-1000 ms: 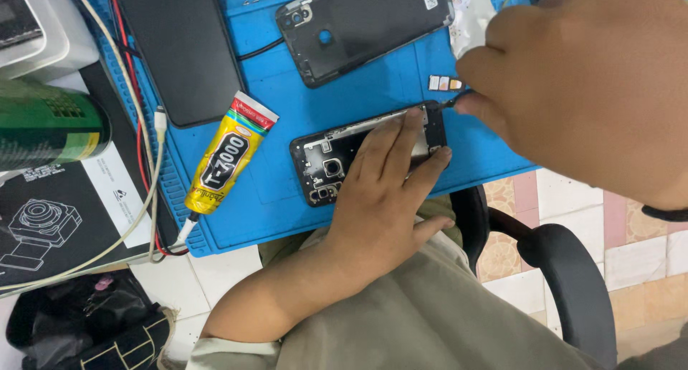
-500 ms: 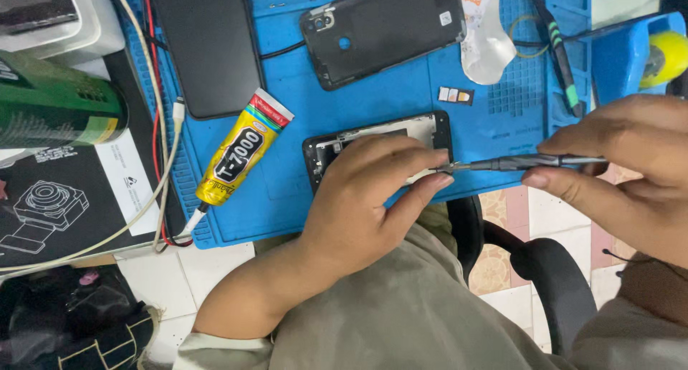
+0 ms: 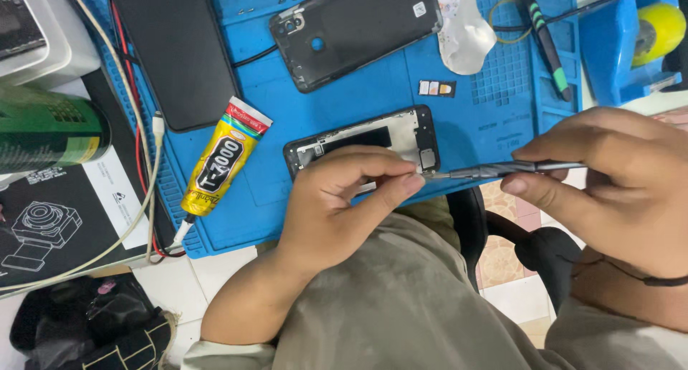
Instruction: The person holds a disassembled smartphone midframe on a blue repair mat and applies adhesive around its edges, pressing the frame with their fingers. They use a handheld rotary-style tool to work along the frame edges and press components, repeatedly repositioning the phone while a tube of T-7000 glue sits on the mat.
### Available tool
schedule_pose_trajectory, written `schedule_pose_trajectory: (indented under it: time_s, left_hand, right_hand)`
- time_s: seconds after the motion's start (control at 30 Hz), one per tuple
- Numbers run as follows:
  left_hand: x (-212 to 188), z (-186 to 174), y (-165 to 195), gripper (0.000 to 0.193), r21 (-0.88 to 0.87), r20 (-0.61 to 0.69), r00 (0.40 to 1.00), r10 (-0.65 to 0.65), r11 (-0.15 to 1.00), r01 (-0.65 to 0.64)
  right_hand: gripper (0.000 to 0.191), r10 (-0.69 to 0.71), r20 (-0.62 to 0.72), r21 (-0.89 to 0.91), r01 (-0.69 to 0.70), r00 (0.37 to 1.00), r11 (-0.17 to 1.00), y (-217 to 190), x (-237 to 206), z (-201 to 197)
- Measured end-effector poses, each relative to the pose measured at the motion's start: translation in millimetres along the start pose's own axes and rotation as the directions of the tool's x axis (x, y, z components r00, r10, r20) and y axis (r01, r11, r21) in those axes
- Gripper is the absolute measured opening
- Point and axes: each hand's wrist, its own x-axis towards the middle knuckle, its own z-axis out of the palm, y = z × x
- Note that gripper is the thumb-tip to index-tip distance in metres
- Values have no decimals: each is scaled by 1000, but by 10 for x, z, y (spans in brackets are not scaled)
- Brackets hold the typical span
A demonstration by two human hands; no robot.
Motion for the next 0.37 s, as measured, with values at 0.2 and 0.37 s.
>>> schedule_pose_trajectory:
  time_s: [0.2, 0.37]
  left_hand:
    - [-66, -80, -120, 17, -205, 47, 999, -25, 978, 34]
    - [-69, -156, -180, 18, -284, 101, 995, -11, 958, 39]
  right_hand:
    - [27, 240, -88, 483, -169, 967, 859, 139, -200, 419]
    - [21, 249, -50, 658, -156, 967, 737, 333, -313, 610]
